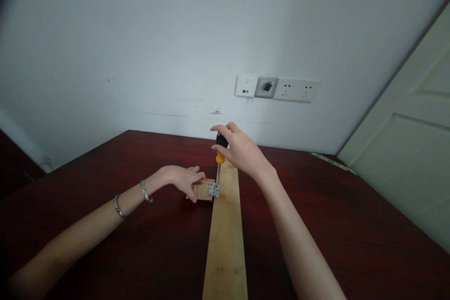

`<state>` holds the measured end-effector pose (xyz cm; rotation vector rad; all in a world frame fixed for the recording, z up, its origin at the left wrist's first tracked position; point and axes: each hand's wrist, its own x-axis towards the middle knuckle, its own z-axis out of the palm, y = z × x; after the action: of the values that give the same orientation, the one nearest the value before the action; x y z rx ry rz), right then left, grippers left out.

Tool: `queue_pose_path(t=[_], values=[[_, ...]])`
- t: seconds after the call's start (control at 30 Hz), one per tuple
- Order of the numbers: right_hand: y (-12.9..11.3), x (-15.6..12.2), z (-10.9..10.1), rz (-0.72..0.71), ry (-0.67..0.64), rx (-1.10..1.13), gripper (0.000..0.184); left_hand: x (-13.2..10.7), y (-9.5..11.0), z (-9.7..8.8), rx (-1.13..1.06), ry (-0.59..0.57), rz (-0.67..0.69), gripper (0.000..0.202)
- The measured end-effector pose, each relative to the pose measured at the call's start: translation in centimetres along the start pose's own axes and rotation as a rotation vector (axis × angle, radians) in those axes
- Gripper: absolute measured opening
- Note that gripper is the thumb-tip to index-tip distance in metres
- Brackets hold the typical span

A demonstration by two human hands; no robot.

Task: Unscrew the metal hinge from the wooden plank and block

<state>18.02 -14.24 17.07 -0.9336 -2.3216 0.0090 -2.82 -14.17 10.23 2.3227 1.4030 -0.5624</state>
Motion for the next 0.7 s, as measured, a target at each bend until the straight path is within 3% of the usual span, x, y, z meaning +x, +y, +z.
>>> queue_pose_path(t=[0.17, 0.47, 0.57, 0.7], values=[[0.6, 0.0, -0.2, -0.034, 0.065, 0.115, 0.049, 0.0, 0.0, 0.0, -0.024, 0.007, -0.009, 0.087], [1.2, -0.2, -2.1, 0.037, 0.153, 0.133, 0.053, 0.7, -0.7, 0.6, -0.031, 0.064, 0.021, 0.093], [1.7, -0.5, -3.0, 0.065, 0.201, 0.132, 0.053, 0.7, -1.1, 0.3, -0.017, 0.092, 0.088, 0.094], [2.5, -0.7, -3.7, 0.108, 0.237, 0.126, 0.056, 1.3, -0.9, 0.1, -0.08, 0.316, 0.348, 0.052]])
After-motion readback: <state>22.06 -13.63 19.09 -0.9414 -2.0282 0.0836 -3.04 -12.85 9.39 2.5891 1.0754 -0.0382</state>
